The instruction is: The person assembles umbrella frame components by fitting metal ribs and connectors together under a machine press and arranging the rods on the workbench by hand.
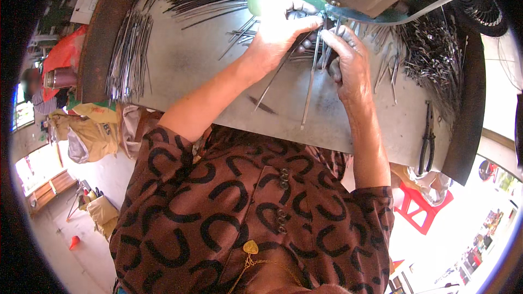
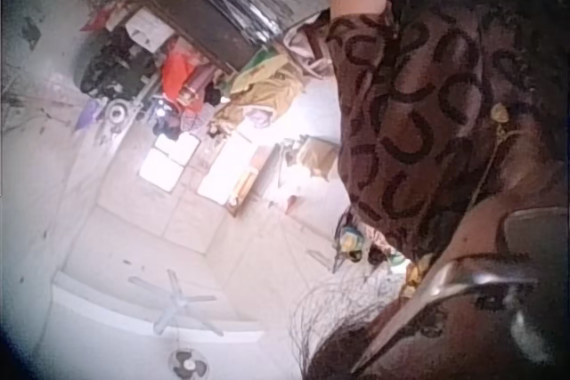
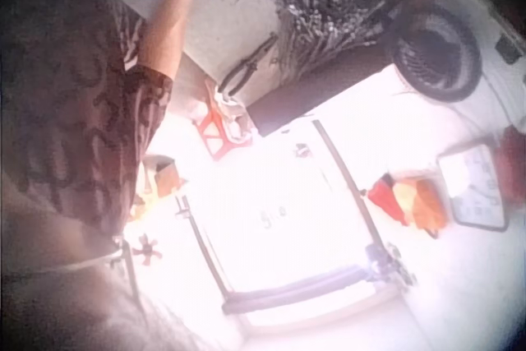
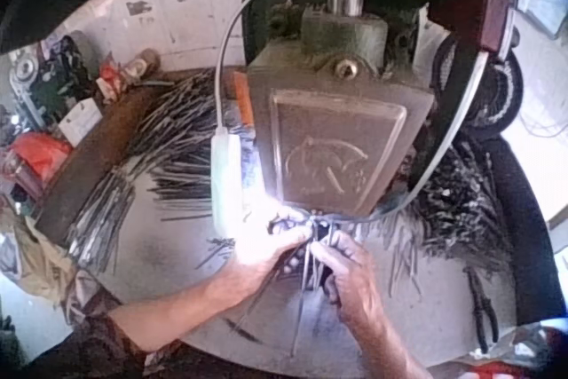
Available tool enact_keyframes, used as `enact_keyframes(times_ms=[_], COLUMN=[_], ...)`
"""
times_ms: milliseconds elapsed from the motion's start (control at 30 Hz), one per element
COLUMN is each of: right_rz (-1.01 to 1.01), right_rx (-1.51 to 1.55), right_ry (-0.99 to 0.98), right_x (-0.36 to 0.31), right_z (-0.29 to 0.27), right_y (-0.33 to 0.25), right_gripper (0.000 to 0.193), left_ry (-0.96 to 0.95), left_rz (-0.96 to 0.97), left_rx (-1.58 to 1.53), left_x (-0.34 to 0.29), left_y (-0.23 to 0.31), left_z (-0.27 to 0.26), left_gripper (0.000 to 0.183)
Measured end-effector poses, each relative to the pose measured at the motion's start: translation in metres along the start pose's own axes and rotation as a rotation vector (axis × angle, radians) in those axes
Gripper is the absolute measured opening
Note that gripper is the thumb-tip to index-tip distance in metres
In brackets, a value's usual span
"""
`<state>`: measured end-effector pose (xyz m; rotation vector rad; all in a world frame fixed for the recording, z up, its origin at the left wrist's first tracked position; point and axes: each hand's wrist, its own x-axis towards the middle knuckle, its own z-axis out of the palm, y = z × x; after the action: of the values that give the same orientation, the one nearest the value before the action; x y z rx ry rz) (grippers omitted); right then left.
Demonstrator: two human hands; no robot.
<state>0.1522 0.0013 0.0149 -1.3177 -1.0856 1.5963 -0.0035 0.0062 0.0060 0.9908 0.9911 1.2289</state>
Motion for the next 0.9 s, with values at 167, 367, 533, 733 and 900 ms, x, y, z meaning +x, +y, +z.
enact_keyframes(times_ms=[167,367,533,733,900], right_rz=[-0.013,-0.11,-0.151,-0.109,-0.135], right_rx=[0.101,0.112,0.081,-0.056,0.026], right_ry=[-0.011,-0.036,-0.094,-0.094,-0.058], right_x=[-0.001,-0.008,-0.01,-0.016,-0.018], right_z=[0.002,0.007,0.001,-0.004,0.004], right_y=[-0.001,0.007,0.016,0.012,0.015], right_gripper=[0.016,0.017,0.019,0.019,0.021], left_ry=[0.073,0.072,-0.068,-0.11,-0.138], left_rz=[0.078,-0.043,-0.116,-0.093,-0.145], left_rx=[0.094,0.01,0.039,0.213,0.081], left_x=[-0.003,-0.031,-0.058,-0.055,-0.057], left_y=[-0.006,-0.003,-0.003,-0.004,-0.011], left_z=[0.001,0.002,-0.006,-0.021,-0.014], left_gripper=[0.02,0.027,0.049,0.05,0.047])
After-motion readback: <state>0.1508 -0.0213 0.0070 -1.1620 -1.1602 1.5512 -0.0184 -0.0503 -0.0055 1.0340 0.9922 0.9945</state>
